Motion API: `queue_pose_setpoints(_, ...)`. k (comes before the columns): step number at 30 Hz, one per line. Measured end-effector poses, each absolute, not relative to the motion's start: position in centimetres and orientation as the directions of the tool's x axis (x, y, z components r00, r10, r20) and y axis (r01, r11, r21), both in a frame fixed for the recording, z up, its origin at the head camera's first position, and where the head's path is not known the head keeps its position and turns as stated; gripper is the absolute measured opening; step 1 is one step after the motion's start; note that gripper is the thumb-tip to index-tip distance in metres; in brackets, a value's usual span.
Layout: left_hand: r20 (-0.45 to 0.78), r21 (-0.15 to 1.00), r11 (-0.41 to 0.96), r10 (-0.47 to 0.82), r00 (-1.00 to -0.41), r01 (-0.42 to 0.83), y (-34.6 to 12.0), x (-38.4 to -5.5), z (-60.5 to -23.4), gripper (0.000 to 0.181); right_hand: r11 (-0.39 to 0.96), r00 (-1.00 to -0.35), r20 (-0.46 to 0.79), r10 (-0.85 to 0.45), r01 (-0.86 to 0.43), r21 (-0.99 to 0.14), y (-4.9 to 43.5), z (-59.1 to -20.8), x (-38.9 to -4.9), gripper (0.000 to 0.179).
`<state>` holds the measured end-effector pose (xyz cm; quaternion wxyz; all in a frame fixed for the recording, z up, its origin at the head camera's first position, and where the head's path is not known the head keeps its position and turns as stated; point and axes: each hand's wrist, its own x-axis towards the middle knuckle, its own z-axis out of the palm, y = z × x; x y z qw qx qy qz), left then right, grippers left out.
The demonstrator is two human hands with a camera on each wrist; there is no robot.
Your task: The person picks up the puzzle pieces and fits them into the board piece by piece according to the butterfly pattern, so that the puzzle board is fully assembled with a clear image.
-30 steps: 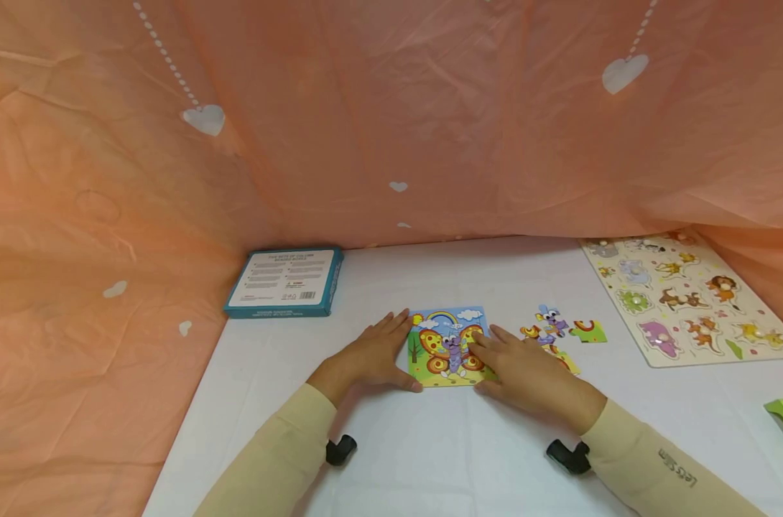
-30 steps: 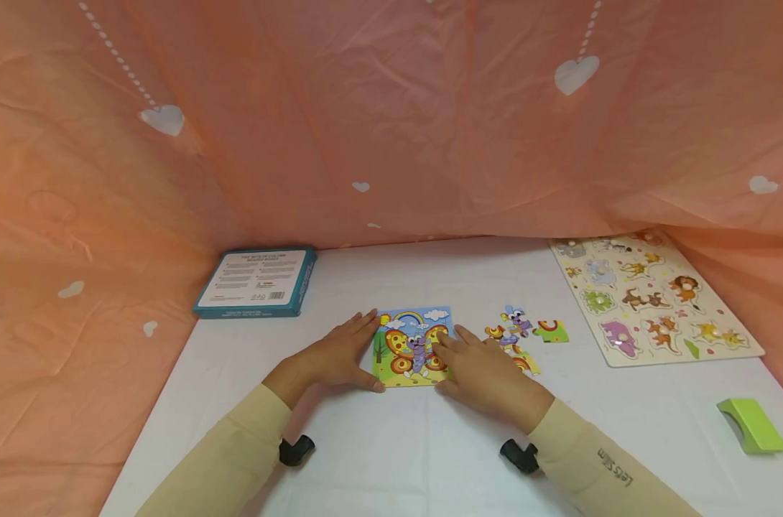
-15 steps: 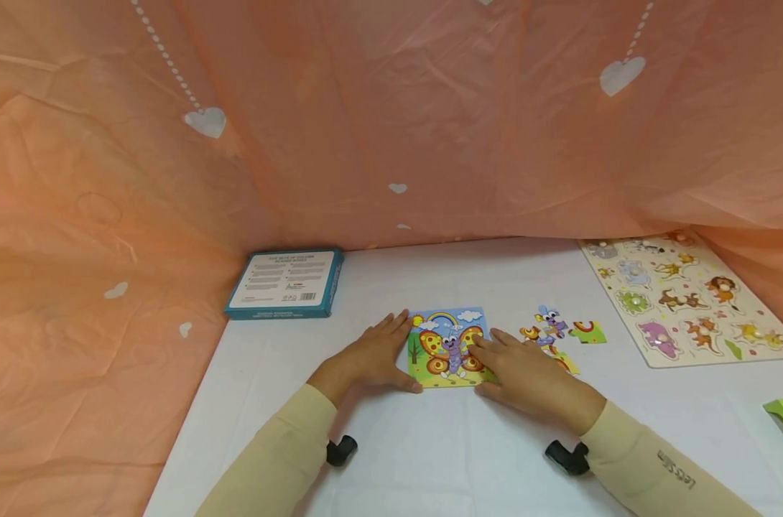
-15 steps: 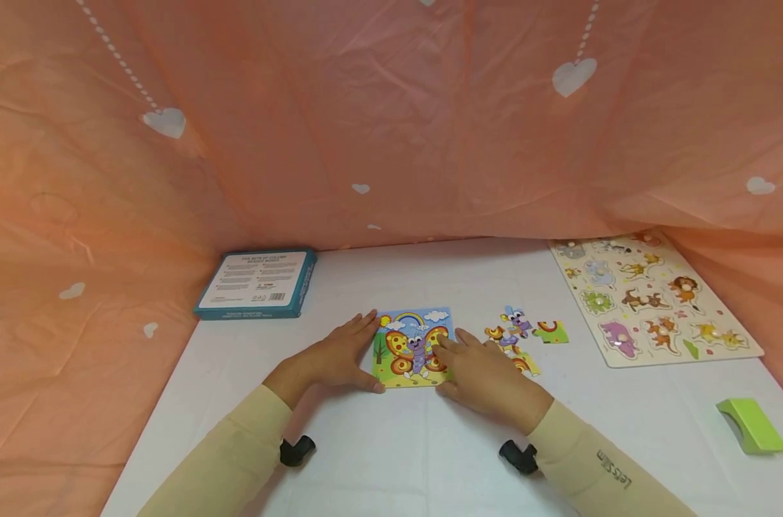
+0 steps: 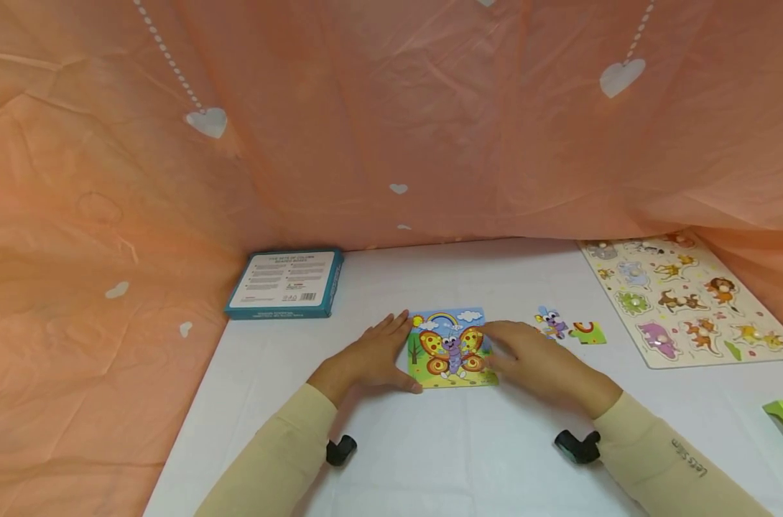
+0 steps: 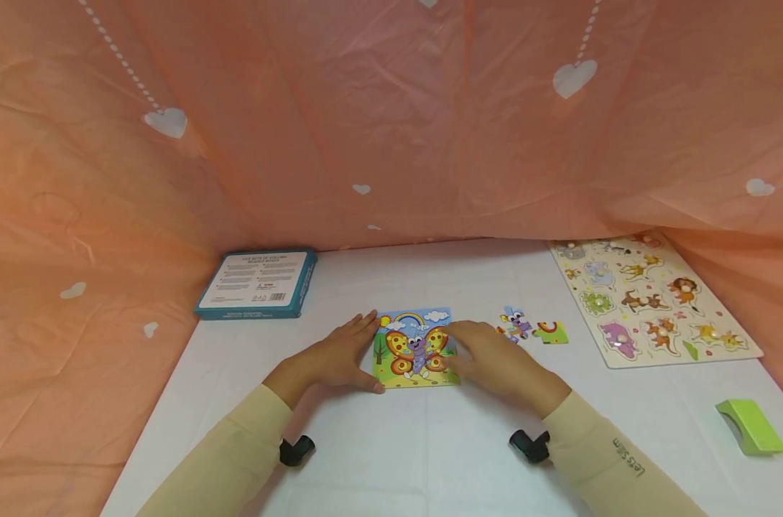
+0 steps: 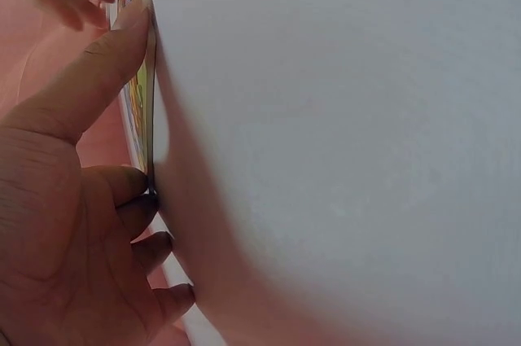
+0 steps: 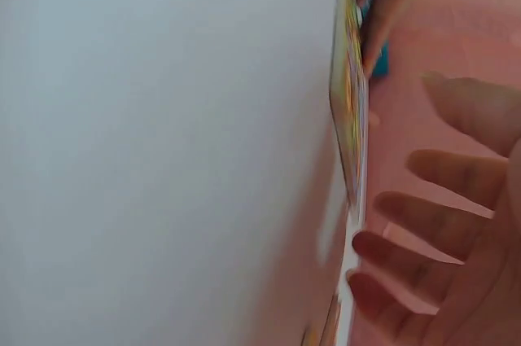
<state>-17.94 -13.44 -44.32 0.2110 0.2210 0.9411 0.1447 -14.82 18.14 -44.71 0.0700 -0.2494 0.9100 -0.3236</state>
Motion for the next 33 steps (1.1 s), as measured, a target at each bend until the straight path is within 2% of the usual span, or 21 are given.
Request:
queue_pose_setpoints(6,-0.335,0.372,0.859,0.478,-0.812,0.352,-13.4,-17.9,-44.1,0.124,0.593,-0.923,0.048,-0.382,-0.285,-0.754,20.5,-44.0,-16.1,0.066)
queue_pose_setpoints(9,-0.339,0.373,0.859,0.478,-0.811,0.350,-13.4,-17.8,-44.0,0.124,0.556,-0.938,0.069,-0.339,-0.260,-0.789,21.6,-43.8,-16.7,0.067)
queue_pose_setpoints(14,-0.340,0.366,0.862,0.475,-0.812,0.351,-13.5,-17.9,-44.2,0.125,0.515,-0.966,0.023,-0.258,-0.157,-0.842,23.5,-43.8,-17.4,0.068)
queue_pose_setpoints(23,-0.331,0.379,0.862,0.467,-0.820,0.338,-13.5,-17.9,-44.3,0.124,0.493,-0.987,0.008,-0.159,-0.086,-0.866,25.8,-43.6,-18.0,0.063)
queue_pose_setpoints(33,-0.324,0.387,0.861,0.461,-0.826,0.329,-13.4,-17.8,-44.2,0.124,0.538,-0.974,-0.119,-0.192,-0.003,-0.843,27.6,-44.4,-18.9,0.074)
